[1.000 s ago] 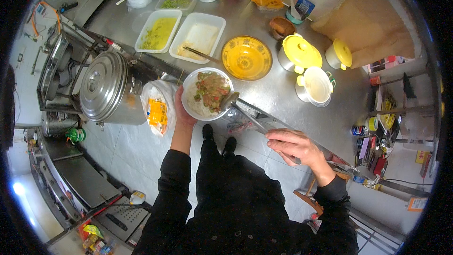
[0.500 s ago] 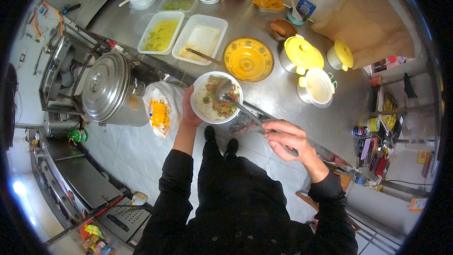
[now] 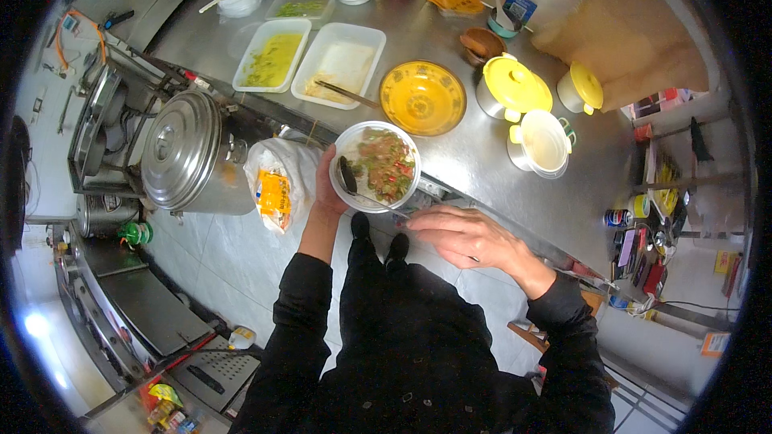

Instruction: The person assembles a rice bowl by adding cooked meat, a yellow sauce, and noodles using a ladle and chopsticks. The person then places the bowl on the counter and closes a microwave door.

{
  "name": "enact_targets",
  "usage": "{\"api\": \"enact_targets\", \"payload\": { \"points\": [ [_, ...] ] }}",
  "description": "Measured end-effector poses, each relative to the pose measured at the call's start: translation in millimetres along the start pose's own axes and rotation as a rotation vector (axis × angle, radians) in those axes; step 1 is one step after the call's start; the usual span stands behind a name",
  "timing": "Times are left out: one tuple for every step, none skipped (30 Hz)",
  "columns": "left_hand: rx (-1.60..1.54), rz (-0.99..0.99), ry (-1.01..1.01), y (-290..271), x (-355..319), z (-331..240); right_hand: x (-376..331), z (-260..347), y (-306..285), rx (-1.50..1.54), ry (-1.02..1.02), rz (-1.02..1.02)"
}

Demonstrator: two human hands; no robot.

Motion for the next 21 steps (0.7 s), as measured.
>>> {"api": "enact_targets", "payload": {
  "points": [
    [0.001,0.007,0.002,-1,0,0,0,0,0,0.003,-0.004,0.013],
    [0.003,0.014,0.003,-1,0,0,-1,0,0,0.005,-0.008,0.026],
    [-0.009,0.015,-0.003,-3,1,0,0,0,1,0.008,-0.007,0.023],
    [-0.020,0.015,-0.009,-5,2,1,1,0,1,0.012,-0.006,0.020],
    [-0.031,0.015,-0.015,-7,2,1,1,0,1,0.015,-0.006,0.018],
    [-0.028,0.014,-0.016,-6,3,1,1,0,1,0.015,-0.004,0.013],
    [-0.025,0.013,-0.016,-6,3,1,0,0,2,0.014,-0.002,0.008],
    [-0.022,0.012,-0.016,-6,4,2,0,-1,2,0.014,0.000,0.004],
    [-0.025,0.007,-0.019,-5,3,2,-1,-1,2,0.008,0.002,-0.001],
    [-0.028,0.002,-0.022,-5,3,2,-2,-2,3,0.002,0.003,-0.006],
    [-0.032,-0.003,-0.025,-5,3,2,-2,-3,3,-0.004,0.005,-0.012],
    [-0.027,-0.008,-0.026,-4,2,3,-1,-3,2,-0.002,0.006,-0.014],
    [-0.023,-0.013,-0.027,-3,1,3,2,-2,1,0.001,0.008,-0.017],
    [-0.019,-0.019,-0.028,-2,1,3,4,-1,1,0.004,0.009,-0.020],
    [-0.018,-0.019,-0.025,-2,1,2,3,-1,1,0.005,0.010,-0.009],
    [-0.017,-0.019,-0.022,-2,0,2,1,-2,0,0.007,0.011,0.002],
    [-0.017,-0.020,-0.019,-2,0,2,-1,-2,0,0.009,0.012,0.012],
    [-0.022,-0.023,-0.023,-3,1,3,-4,-3,0,0.022,0.019,0.006],
    [-0.027,-0.026,-0.026,-4,1,3,-6,-3,0,0.035,0.025,-0.001],
    [-0.033,-0.030,-0.029,-5,1,4,-7,-3,0,0.047,0.032,-0.008],
    [-0.028,-0.029,-0.026,-5,1,4,-7,-3,1,0.049,0.044,-0.005]
  ]
}}
Point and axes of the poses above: each hand's wrist, its own x-axis towards the middle knuckle, its own y-axis out of the palm, z = x × y, the point moved 1 cm from there along x, towards the middle knuckle, and after that the axes turned 15 degrees about -y, right-handed, at the moved point
